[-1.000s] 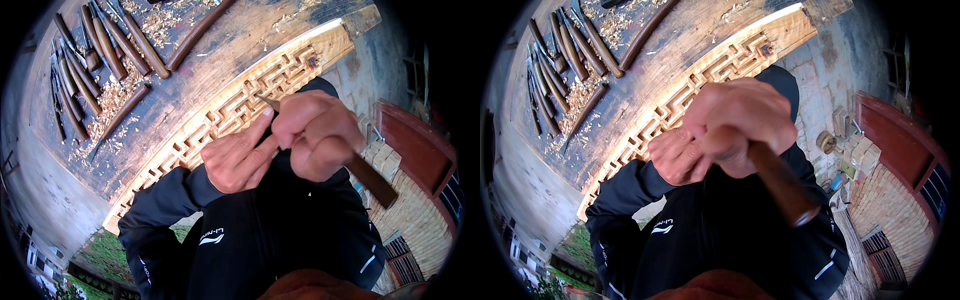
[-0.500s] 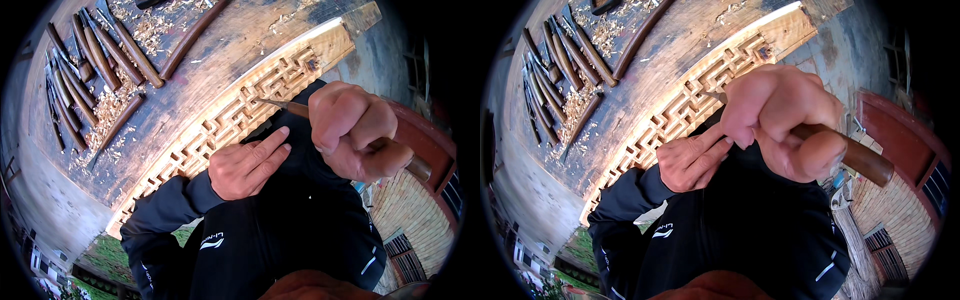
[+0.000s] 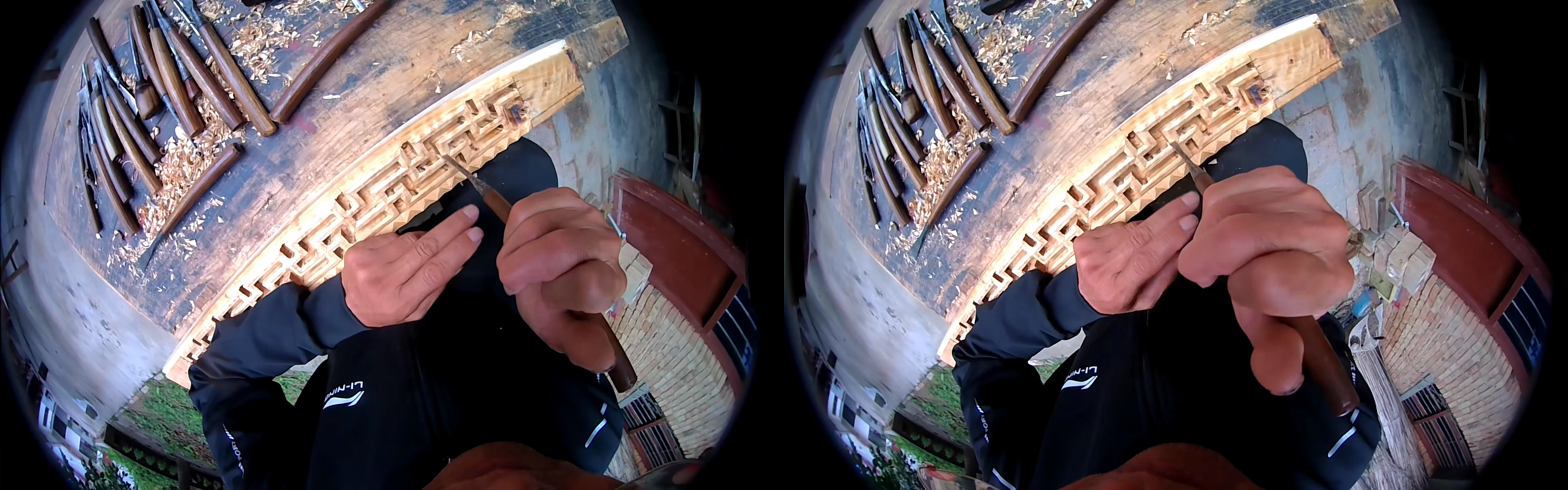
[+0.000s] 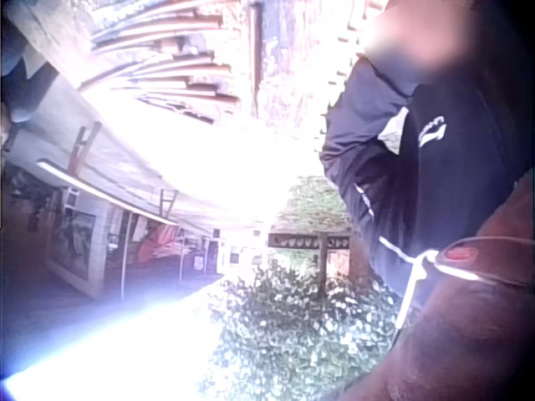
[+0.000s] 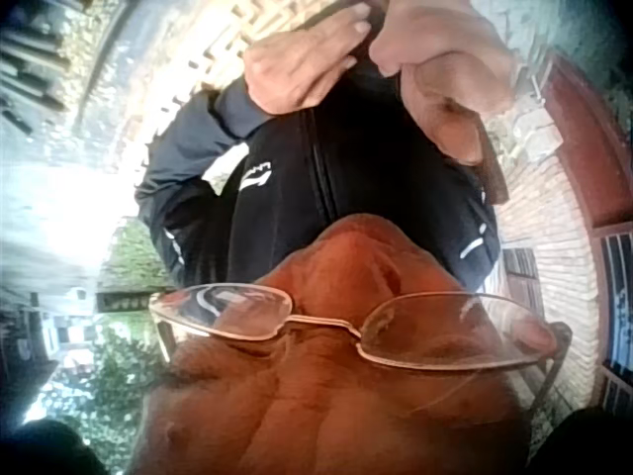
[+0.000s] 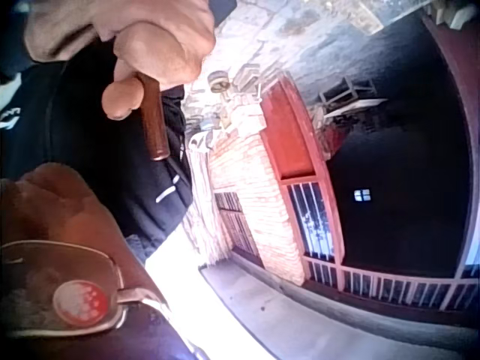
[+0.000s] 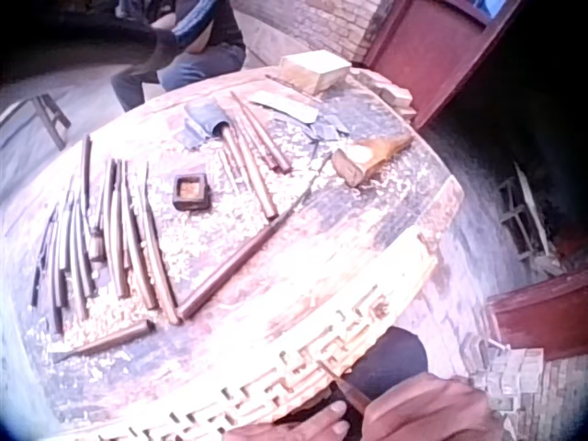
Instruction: The person carves a geometric lattice pattern into a wooden board by hand using a chisel and a hammer.
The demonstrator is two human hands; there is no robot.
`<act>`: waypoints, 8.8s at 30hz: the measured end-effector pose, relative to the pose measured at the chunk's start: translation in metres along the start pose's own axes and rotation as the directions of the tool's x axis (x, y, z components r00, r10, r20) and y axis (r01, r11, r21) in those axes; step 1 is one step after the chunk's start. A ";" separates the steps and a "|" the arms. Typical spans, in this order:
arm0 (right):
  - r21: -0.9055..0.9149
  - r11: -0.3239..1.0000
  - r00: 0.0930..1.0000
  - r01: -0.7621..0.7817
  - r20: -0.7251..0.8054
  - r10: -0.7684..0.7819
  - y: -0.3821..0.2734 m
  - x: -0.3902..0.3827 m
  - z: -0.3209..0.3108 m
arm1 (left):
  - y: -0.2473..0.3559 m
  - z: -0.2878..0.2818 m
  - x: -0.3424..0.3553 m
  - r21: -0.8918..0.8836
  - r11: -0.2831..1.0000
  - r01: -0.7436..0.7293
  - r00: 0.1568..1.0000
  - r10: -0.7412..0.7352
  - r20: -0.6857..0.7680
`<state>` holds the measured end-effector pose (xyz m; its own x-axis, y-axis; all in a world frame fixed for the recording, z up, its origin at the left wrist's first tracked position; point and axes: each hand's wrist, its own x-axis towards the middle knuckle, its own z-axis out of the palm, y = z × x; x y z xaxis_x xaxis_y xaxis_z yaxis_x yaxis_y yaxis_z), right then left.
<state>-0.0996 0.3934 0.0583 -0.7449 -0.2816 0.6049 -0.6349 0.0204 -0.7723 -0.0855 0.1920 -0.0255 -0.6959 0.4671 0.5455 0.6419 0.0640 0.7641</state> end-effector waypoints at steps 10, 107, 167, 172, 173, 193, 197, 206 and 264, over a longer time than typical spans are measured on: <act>0.164 0.986 0.997 -0.008 -0.073 0.020 -0.013 0.013 0.008 | -0.002 -0.016 -0.003 -0.215 0.966 0.145 0.964 -0.089 0.250; 0.202 0.970 0.966 -0.138 0.242 0.087 0.021 0.040 -0.006 | -0.002 0.022 0.010 -0.173 0.967 0.189 0.982 -0.186 0.029; 0.014 1.000 0.999 0.013 0.044 -0.014 0.014 0.025 0.016 | -0.005 0.029 0.014 -0.161 0.979 0.125 0.982 -0.145 -0.117; 0.023 1.000 0.991 0.008 -0.136 -0.005 -0.003 0.022 0.021 | -0.007 0.024 0.014 -0.147 0.988 0.055 0.998 -0.058 -0.018; 0.013 1.000 0.989 -0.004 -0.149 0.006 -0.004 0.020 0.020 | -0.007 0.024 0.014 -0.152 0.987 0.058 0.998 -0.059 -0.003; 0.191 0.979 0.839 -0.070 -0.520 0.161 -0.029 -0.019 -0.059 | 0.068 -0.020 0.039 -0.448 0.893 0.030 0.986 0.047 0.161; 0.291 0.952 0.899 -0.091 -0.387 0.204 -0.017 -0.029 -0.075 | 0.093 -0.012 0.042 -0.405 0.914 -0.003 1.000 0.011 0.016; 0.423 0.891 0.917 -0.164 -0.268 0.296 -0.018 -0.028 -0.073 | 0.098 -0.003 0.048 -0.512 0.847 -0.142 0.986 0.075 -0.150; 0.213 0.953 0.906 -0.216 -0.320 0.277 -0.004 0.010 0.009 | 0.003 0.033 0.003 -0.254 0.913 0.320 0.936 -0.264 0.231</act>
<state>-0.1025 0.3815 0.0657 -0.9164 0.0571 0.3961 -0.4002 -0.1237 -0.9080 -0.0746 0.2230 -0.0327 -0.7470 0.6239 0.2294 0.2815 -0.0157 0.9594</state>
